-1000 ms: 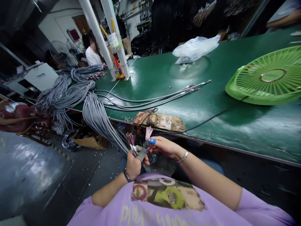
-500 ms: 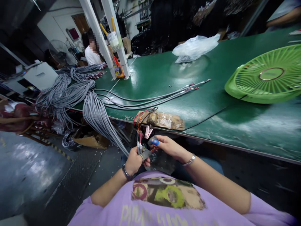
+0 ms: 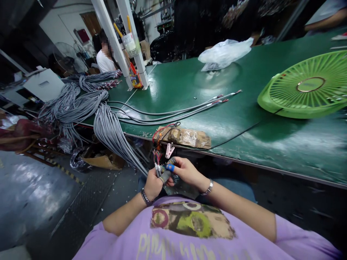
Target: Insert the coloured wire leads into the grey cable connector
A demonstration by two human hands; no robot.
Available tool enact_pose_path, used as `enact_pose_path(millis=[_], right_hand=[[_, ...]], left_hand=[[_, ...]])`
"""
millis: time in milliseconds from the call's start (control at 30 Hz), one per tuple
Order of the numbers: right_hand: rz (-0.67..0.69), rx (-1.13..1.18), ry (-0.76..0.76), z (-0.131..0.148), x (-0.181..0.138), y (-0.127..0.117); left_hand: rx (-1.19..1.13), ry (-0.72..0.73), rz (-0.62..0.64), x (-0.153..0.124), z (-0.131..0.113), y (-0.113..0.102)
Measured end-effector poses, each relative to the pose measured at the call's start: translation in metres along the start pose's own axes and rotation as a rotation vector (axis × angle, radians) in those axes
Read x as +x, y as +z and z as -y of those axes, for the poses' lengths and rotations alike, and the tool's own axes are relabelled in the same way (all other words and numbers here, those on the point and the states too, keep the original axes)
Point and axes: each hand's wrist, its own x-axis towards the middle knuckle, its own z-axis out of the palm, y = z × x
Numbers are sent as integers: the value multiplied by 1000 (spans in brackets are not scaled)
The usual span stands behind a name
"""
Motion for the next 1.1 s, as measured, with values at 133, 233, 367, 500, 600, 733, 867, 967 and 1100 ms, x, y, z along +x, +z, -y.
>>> enact_pose_path(millis=[133,233,367,500,600,733,867,967,1100], right_hand=[[-81,-32,24,-2,5,-1],[-161,-65,6,-7,8,-2],[-163,-36,-22,-9,9,-1],[-198,-29,-1,-7,9,2],[-214,-23,17,-5,10,3],[-167,25,37,-8,9,1],[-90,266,72,-19,8,-11],[-62,436,146,-26,11,-24],[-19,465,198,-20,20,-31]], left_hand=[[-115,21,-109,1,-1,1],[-193,6,-164,3,-3,3],[-259,9,-214,3,-4,3],[-281,32,-255,5,-4,3],[-293,50,-273,6,-3,2],[-302,49,-273,6,-5,0],[-309,60,-271,3,-9,-2],[-299,51,-230,2,-12,-2],[-276,24,-102,6,-18,-1]])
